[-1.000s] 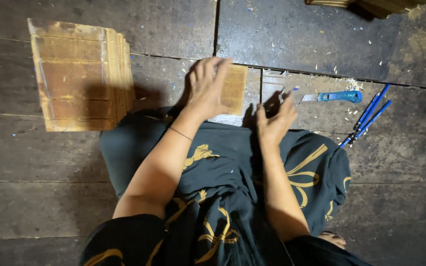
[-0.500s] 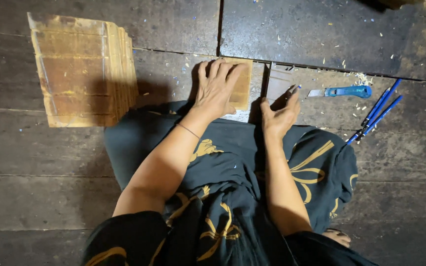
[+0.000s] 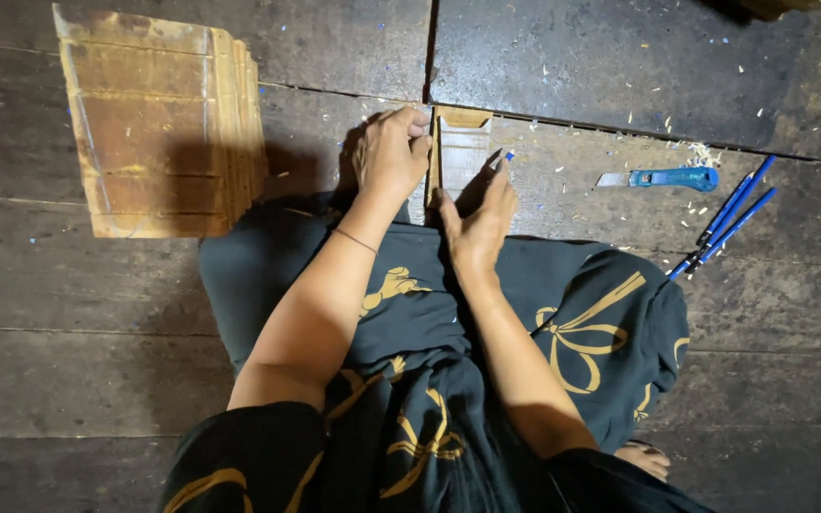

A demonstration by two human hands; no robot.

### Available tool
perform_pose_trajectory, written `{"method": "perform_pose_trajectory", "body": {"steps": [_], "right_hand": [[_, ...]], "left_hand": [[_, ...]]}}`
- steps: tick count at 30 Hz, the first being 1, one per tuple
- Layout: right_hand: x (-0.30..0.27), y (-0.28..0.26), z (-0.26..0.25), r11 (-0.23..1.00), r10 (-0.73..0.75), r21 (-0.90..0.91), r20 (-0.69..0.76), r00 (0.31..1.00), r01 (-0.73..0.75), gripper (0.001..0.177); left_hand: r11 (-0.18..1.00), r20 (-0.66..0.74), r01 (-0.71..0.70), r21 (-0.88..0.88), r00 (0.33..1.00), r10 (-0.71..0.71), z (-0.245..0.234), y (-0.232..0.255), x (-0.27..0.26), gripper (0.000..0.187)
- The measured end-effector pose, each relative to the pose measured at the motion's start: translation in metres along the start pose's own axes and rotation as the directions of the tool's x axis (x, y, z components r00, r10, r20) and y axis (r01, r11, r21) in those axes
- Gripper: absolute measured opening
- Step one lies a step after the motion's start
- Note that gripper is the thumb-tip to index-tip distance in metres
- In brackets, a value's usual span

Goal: Marking and scoring small wooden slats using a marking tool and a utility knife while sitting on the floor.

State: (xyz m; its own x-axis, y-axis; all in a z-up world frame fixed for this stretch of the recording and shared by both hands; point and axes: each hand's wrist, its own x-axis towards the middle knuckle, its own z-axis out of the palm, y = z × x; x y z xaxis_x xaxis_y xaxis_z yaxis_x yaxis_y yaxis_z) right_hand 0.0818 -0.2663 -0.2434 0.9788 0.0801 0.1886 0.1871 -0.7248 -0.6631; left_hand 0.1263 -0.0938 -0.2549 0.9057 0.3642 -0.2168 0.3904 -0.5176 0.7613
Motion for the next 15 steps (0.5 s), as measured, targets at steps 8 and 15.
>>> {"method": "perform_pose_trajectory", "body": {"steps": [8, 15], "right_hand": [[-0.017, 0.033, -0.014, 0.997, -0.063, -0.037, -0.051, 0.997, 0.062, 0.074], [-0.014, 0.034, -0.011, 0.995, -0.104, 0.003, -0.083, 0.991, 0.104, 0.064]], "left_hand": [[0.999, 0.068, -0.033, 0.013, 0.997, 0.032, -0.008, 0.009, -0.005, 0.020], [0.997, 0.102, -0.070, -0.029, 0.992, 0.073, -0.014, 0.019, -0.008, 0.024]]}}
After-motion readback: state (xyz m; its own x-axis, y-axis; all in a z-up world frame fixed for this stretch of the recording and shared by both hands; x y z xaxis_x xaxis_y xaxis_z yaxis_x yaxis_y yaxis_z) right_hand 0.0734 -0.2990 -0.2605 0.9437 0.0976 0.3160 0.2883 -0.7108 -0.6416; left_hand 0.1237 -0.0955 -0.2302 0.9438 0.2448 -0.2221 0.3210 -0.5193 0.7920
